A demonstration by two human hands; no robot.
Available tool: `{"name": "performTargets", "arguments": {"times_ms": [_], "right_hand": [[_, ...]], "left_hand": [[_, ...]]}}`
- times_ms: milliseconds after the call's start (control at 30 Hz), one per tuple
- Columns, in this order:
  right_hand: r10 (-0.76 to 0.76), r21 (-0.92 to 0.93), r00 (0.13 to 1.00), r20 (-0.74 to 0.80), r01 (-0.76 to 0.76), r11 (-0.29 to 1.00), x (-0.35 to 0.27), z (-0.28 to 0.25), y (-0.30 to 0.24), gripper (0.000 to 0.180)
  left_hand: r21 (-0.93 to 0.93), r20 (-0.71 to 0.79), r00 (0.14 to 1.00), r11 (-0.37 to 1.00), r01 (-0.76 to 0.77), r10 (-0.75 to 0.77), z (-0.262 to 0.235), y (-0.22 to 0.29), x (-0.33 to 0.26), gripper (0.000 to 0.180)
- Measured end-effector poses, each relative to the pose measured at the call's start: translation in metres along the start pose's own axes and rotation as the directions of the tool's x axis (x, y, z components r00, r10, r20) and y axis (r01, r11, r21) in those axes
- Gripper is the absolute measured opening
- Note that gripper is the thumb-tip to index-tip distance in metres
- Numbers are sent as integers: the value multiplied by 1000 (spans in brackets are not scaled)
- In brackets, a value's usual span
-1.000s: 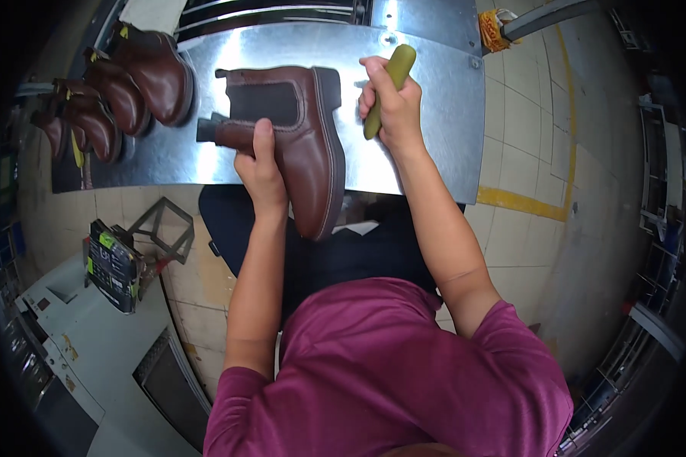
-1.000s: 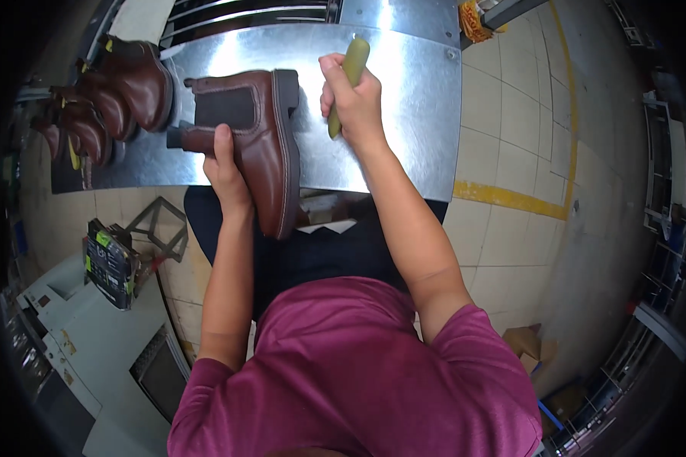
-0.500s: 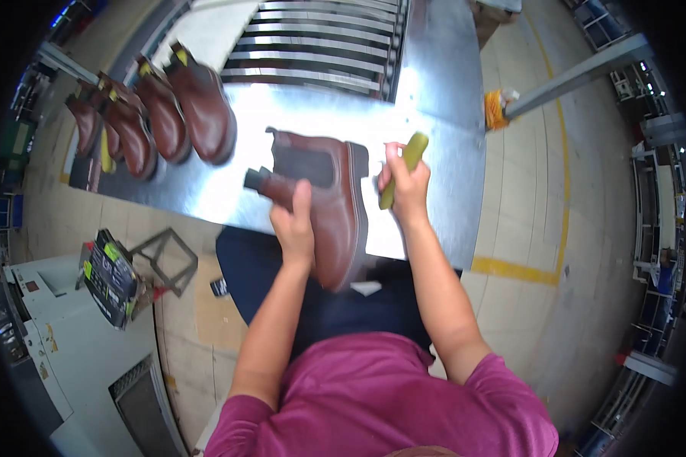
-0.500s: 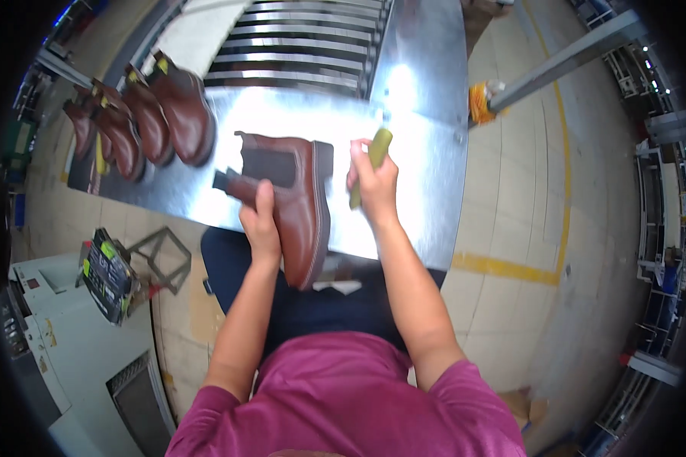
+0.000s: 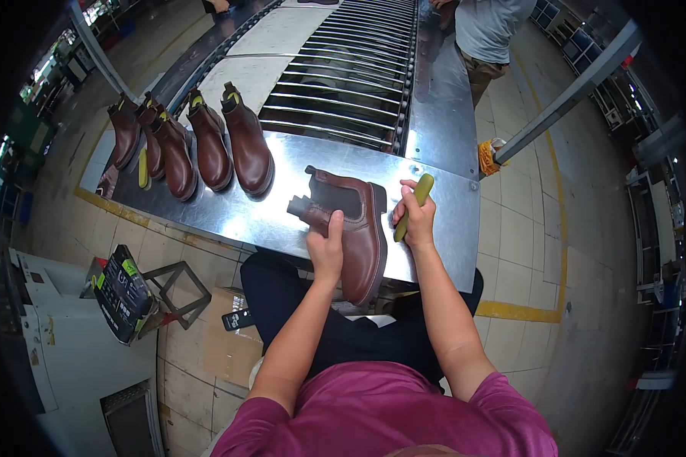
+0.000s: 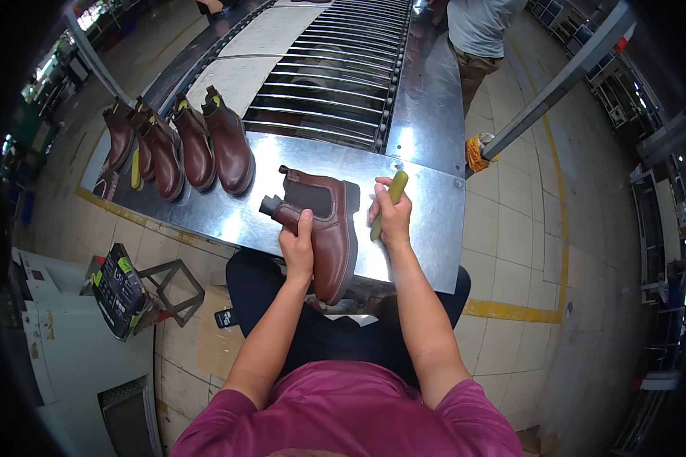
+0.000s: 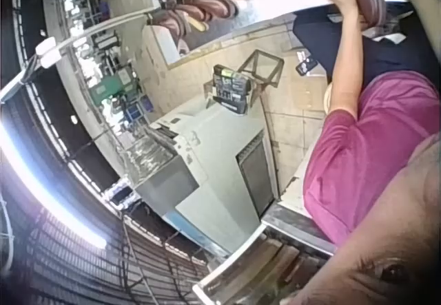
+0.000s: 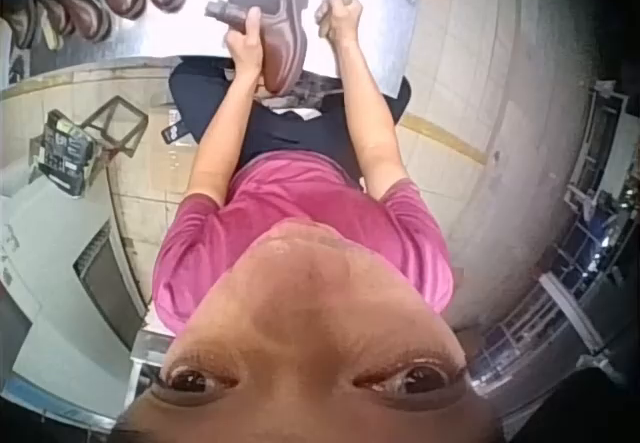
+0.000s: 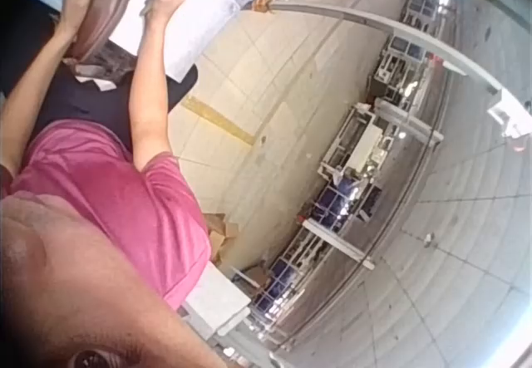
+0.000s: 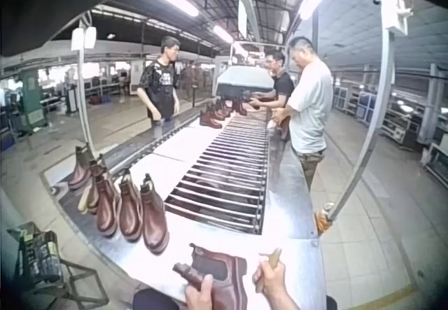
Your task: Using a finishing tool to apply edge treatment or adhesive to brown boots on a factory assembly line.
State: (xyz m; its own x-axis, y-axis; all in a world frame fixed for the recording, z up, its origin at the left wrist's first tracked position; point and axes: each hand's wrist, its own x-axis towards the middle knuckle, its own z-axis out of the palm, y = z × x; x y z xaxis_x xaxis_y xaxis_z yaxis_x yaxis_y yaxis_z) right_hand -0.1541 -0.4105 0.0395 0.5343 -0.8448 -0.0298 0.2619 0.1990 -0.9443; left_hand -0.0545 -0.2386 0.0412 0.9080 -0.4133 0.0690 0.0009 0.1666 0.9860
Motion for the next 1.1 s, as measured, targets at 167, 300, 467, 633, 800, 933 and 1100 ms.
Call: {"name": "performTargets", "arguments": {"times_ms": [167, 300, 467, 633, 800, 933, 1100], "right_hand": [[-9, -42, 1000, -19, 8, 999, -2, 0, 2, 36], [-20, -60, 999, -33, 18, 998, -5, 4, 4, 34], [2, -80, 998, -70, -8, 997, -2, 0, 7, 40], [-19, -45, 999, -31, 18, 999, 3, -3, 9, 38], [-32, -15, 999, -26, 32, 999, -1, 1, 7, 36], [-50, -1, 999, -14, 50, 999, -1, -2, 10, 34], [-72, 7, 997, -7, 72, 997, 1, -2, 11, 30]], "left_hand": [[74, 67, 995, 995, 69, -74, -9, 0, -3, 44], [59, -33, 998, 997, -48, 50, -4, -6, -1, 49], [40, -41, 995, 995, -93, 95, -2, -4, -4, 49], [3, -45, 994, 995, -96, 96, 1, -3, -2, 44], [23, -46, 996, 996, -81, 82, -2, -13, 0, 48], [29, -31, 997, 997, -67, 67, -3, -13, -1, 49], [24, -50, 989, 990, -137, 138, -3, -13, 0, 52]]}}
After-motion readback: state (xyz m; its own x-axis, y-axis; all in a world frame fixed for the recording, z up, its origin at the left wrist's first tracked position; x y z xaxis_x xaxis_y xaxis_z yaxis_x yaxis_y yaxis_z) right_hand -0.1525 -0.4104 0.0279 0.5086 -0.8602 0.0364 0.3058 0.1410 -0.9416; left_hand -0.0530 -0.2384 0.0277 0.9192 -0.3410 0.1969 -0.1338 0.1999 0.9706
